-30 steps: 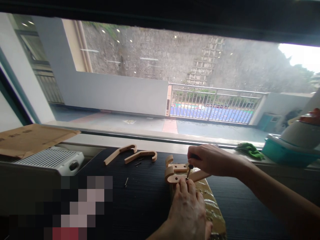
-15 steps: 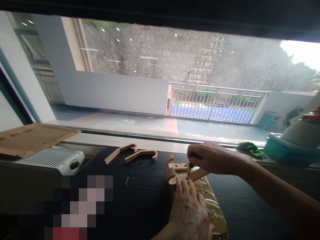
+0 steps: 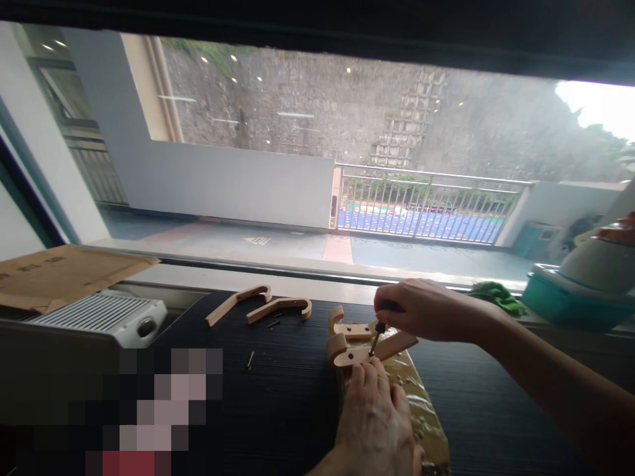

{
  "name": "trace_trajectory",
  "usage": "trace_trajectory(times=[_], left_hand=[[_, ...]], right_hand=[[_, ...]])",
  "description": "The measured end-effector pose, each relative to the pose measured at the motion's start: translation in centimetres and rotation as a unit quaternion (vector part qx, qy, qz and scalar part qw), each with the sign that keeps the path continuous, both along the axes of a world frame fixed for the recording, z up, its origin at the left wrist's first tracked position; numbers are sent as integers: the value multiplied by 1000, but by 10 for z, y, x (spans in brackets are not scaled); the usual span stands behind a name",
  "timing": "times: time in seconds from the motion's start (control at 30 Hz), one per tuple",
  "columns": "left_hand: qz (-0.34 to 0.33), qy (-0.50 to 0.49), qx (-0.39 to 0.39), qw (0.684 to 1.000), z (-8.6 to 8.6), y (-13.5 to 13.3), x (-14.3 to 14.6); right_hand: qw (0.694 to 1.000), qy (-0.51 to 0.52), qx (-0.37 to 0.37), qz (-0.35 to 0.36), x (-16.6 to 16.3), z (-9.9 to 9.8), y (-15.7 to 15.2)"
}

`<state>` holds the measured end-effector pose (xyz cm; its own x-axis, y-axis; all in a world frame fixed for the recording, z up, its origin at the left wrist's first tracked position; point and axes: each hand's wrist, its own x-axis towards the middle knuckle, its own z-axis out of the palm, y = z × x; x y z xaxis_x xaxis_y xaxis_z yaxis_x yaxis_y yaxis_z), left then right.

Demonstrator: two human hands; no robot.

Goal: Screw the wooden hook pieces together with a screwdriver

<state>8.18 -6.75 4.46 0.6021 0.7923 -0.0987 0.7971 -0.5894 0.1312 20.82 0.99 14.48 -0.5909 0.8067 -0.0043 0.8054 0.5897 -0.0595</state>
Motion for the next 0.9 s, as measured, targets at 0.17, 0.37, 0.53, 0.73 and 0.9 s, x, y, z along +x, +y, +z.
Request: trace_trajectory(times=[0.17,0.37,0.53,0.73,0.9], left_hand=[[-13,3,4,1000,-4,3,-2],[-11,12,-15,1000,1,1,-2],[-5,14,-33,999,5,0,-3],[-11,19,-39,999,9,-1,-4],[-7,10,-37,999,9,2,-3]], right_hand=[[1000,-15,13,-6,-5,-5,3],[998,-12,59,-15,-8,-14,4],[997,-4,64,-40,-11,-15,0],[999,-20,16,-28,-5,-1,-3],[1000,-6,-7,-11,-3,-1,-2]])
